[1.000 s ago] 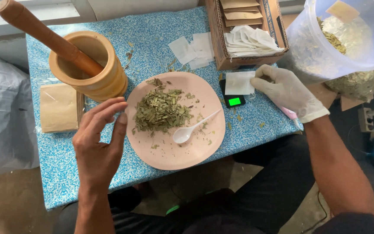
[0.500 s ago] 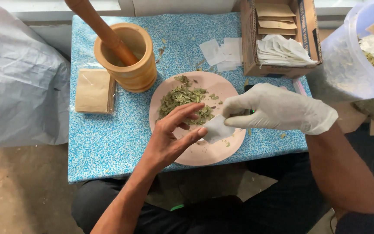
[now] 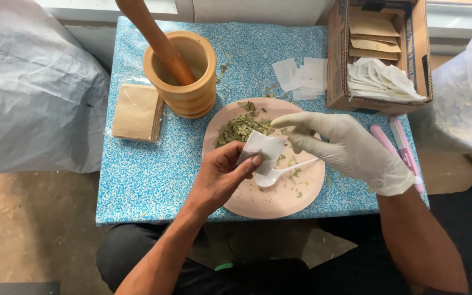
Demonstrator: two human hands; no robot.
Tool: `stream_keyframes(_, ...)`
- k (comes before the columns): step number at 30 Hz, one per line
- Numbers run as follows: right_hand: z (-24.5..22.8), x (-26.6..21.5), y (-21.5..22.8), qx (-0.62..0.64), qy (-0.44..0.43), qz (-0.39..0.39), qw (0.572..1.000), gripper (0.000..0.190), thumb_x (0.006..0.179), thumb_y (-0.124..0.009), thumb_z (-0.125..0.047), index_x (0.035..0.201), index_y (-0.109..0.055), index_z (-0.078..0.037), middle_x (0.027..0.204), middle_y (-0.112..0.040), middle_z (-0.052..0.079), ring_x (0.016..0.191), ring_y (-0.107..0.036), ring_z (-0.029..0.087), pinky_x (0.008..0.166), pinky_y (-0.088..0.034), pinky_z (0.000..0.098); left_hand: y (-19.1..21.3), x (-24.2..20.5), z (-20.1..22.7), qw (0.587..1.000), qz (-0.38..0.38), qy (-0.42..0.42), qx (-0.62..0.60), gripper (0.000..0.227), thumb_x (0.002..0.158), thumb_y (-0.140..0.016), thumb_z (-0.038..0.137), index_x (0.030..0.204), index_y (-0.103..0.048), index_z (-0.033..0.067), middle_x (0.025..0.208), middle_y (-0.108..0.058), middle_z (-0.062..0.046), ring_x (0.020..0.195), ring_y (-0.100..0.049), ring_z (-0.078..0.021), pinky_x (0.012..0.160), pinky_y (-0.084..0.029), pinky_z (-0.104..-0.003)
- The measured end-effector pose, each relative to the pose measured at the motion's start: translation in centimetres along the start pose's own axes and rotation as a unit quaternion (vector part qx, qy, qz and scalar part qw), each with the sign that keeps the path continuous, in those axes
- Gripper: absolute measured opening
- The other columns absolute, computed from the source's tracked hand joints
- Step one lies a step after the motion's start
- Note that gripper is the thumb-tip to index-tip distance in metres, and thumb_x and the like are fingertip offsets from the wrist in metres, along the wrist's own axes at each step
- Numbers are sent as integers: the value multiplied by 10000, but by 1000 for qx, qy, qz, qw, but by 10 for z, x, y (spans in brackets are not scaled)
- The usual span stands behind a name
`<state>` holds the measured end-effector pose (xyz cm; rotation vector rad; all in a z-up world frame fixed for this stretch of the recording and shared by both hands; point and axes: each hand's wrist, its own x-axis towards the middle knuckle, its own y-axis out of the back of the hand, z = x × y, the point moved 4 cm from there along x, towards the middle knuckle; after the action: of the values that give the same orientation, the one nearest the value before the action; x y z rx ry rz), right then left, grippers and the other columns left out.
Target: The person scoops dried green herbs from a pink plate into small white filter bags using a plastic spoon. They weigh each filled bag on a digital scale and then use a pink handheld sealer to close the top of the bag before placing it aside.
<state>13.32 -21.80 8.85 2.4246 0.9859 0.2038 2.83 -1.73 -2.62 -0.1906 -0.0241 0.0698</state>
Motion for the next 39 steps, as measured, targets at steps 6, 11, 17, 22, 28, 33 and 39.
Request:
stream_keyframes(6, -4, -8, 5, -40, 31, 63, 997, 368, 1047, -762, -106, 1395, -832, -200, 837, -841, 53, 897, -691, 191, 859, -577, 364, -3, 4, -8, 999, 5, 24, -33, 344, 1025, -845, 206, 1270, -795, -30, 892, -847, -162, 850, -758, -132, 849, -696, -344)
stream_keyframes(11, -2, -13, 20, -41, -13, 53, 998, 424, 1067, -705, -136, 1481, -784, -182, 873, -801, 15, 757, -578, 145, 748, -496, 324, -3, 3, 4, 1000, 13, 1, -28, 337, 1047, -793, 268, 1235, -785, -11, 984, -822, -115, 891, -754, -146, 790, -684, -310)
stream_keyframes(17, 2, -17, 35, -37, -53, 33, 997, 461, 1092, -645, -184, 1544, -734, -157, 890, -799, 13, 667, -534, 75, 603, -443, 248, -1, 3, 10, 1000, 13, -8, -21, 333, 1047, -764, 318, 1200, -776, 21, 1049, -804, -65, 931, -755, -153, 750, -667, -277)
stream_keyframes(22, 1, -21, 48, -24, -77, 42, 996, 445, 1087, -647, -165, 1517, -752, -126, 955, -890, 52, 968, -767, 87, 883, -571, 247, 2, 4, 10, 999, 19, -16, -32, 327, 1053, -765, 300, 1228, -776, 24, 1071, -816, -69, 958, -773, -169, 774, -679, -297)
stream_keyframes(28, -16, -24, 53, -33, -74, 170, 982, 276, 1119, -620, 0, 1360, -751, -27, 1051, -778, 101, 1025, -740, 151, 1010, -602, 257, 2, 2, 12, 998, 53, -22, -38, 404, 1036, -776, 247, 1356, -756, 1, 1197, -839, -117, 1079, -805, -202, 867, -717, -313)
stream_keyframes(33, -1, -25, 27, -113, -98, 43, 988, 139, 1054, -746, -234, 1129, -722, -119, 902, -777, 24, 744, -691, 138, 647, -580, 271, -3, 0, 6, 995, 42, -84, -35, 574, 1036, -780, 205, 1530, -623, -41, 1459, -750, -218, 1318, -753, -292, 1056, -704, -373)
stream_keyframes(39, -4, -30, -14, -100, -14, 53, 993, 122, 1037, -760, -283, 1118, -755, -192, 903, -823, -62, 640, -670, 74, 658, -564, 240, -14, -8, 14, 978, 123, -158, 63, 268, 1071, -764, 142, 1290, -615, 102, 1251, -831, -172, 1128, -865, -304, 861, -767, -343)
